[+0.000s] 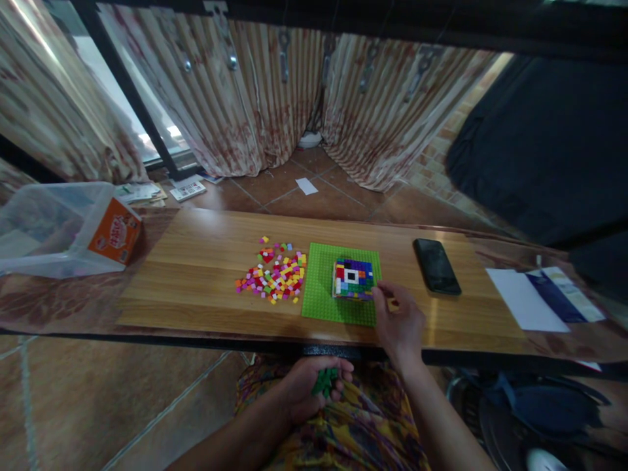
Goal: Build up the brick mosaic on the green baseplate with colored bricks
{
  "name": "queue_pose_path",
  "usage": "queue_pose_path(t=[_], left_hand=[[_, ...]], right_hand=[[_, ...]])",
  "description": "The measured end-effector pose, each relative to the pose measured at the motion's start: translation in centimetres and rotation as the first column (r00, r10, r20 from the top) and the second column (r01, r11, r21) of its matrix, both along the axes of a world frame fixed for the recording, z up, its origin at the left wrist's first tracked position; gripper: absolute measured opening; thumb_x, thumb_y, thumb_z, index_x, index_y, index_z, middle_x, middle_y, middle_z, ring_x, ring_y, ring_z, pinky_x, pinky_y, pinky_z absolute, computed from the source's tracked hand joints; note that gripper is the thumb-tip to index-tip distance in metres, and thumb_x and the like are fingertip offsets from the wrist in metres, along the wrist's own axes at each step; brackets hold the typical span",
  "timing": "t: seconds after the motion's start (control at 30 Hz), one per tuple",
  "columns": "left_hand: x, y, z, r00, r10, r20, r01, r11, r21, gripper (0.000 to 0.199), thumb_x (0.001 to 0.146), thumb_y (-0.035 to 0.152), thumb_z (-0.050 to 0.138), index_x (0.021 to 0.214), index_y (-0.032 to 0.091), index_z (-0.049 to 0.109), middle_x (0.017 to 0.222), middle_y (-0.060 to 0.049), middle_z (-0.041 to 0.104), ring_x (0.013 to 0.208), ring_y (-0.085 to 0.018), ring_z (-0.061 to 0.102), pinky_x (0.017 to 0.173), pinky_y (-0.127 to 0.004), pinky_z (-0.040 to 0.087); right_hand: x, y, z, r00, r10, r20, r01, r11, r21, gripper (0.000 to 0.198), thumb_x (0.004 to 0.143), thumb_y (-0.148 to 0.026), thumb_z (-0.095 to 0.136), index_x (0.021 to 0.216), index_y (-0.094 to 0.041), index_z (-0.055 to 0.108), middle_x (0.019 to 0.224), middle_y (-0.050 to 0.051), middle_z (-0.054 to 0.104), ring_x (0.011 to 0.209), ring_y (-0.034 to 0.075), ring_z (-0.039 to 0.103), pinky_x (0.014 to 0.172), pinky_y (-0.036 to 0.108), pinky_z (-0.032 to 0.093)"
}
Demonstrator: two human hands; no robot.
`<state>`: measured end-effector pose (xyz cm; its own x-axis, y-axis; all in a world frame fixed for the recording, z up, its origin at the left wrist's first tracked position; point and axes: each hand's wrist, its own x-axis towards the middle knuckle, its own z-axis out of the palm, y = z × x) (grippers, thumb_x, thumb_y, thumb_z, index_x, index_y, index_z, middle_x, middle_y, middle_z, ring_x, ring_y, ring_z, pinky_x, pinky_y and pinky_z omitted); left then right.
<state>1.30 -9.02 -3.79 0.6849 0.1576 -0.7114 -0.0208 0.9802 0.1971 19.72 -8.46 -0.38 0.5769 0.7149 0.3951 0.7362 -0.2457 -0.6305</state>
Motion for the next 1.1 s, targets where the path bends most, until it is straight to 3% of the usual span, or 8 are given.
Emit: queue_pose_path(t=[0.13, 0.33, 0.63, 0.77, 0.97, 1.1], left_hand=[[0.0, 0.0, 0.0, 1.0, -0.002, 0.004, 0.002, 1.0, -0.005, 0.017, 0.074, 0.02, 0.059, 0.082, 0.007, 0.066, 0.071, -0.005, 0.06, 0.054, -0.006, 0.05, 0.049, -0.017, 0.034], [-0.1, 0.0, -0.1, 1.0, 0.004, 0.016, -0.004, 1.0, -0.019, 0.016, 0.074, 0.02, 0.06, 0.081, 0.008, 0.067, 0.072, -0.006, 0.061, 0.055, -0.006, 0.051, 0.05, -0.016, 0.035], [0.2, 0.1, 0.3, 0.999, -0.022, -0.03, 0.021, 1.0, -0.018, 0.016, 0.074, 0.018, 0.058, 0.082, 0.007, 0.067, 0.07, -0.004, 0.061, 0.054, -0.006, 0.05, 0.05, -0.017, 0.035], [0.1, 0.0, 0.2, 1.0, 0.01, -0.004, -0.01, 0.999, -0.034, 0.017, 0.076, 0.019, 0.057, 0.084, 0.007, 0.066, 0.07, -0.005, 0.062, 0.055, -0.007, 0.051, 0.052, -0.018, 0.037], [-0.5, -0.2, 0.0, 0.969, 0.186, 0.161, -0.172, 0.98, -0.098, 0.027, 0.083, 0.027, 0.051, 0.096, 0.007, 0.063, 0.096, -0.014, 0.066, 0.079, -0.016, 0.062, 0.077, -0.029, 0.044], [-0.6, 0.1, -0.1, 0.926, 0.268, 0.266, -0.234, 0.96, -0.15, 0.035, 0.085, 0.03, 0.048, 0.11, 0.007, 0.058, 0.112, -0.017, 0.06, 0.101, -0.022, 0.058, 0.093, -0.035, 0.037]], right_hand=[[0.5, 1.2, -1.0, 0.999, -0.027, -0.028, 0.027, 1.0, 0.014, 0.038, 0.082, -0.044, 0.051, 0.105, -0.015, 0.06, 0.096, 0.011, 0.062, 0.09, 0.023, 0.054, 0.079, 0.04, 0.043], [0.2, 2.2, -2.6, 0.993, 0.012, -0.119, -0.01, 1.0, 0.023, 0.038, 0.083, -0.044, 0.05, 0.107, -0.016, 0.058, 0.099, 0.011, 0.062, 0.092, 0.023, 0.054, 0.084, 0.042, 0.041], [-0.6, 2.3, -2.2, 0.996, -0.013, 0.089, 0.017, 0.999, -0.045, 0.039, 0.086, -0.041, 0.046, 0.113, -0.014, 0.055, 0.101, 0.014, 0.062, 0.097, 0.026, 0.053, 0.084, 0.043, 0.04], [-0.4, 2.5, -2.3, 0.999, -0.004, 0.046, 0.006, 0.999, -0.034, 0.039, 0.085, -0.041, 0.048, 0.114, -0.014, 0.055, 0.102, 0.014, 0.062, 0.096, 0.025, 0.054, 0.084, 0.043, 0.041], [-0.5, -0.2, -1.4, 0.991, 0.055, -0.126, -0.043, 0.994, 0.097, 0.03, 0.088, -0.036, 0.044, 0.107, -0.016, 0.057, 0.099, 0.01, 0.062, 0.088, 0.02, 0.058, 0.081, 0.038, 0.046], [-2.2, -4.1, -0.5, 0.95, 0.264, -0.168, -0.263, 0.964, 0.025, 0.02, 0.088, -0.03, 0.047, 0.095, -0.021, 0.063, 0.098, 0.007, 0.062, 0.093, 0.019, 0.058, 0.084, 0.037, 0.047]])
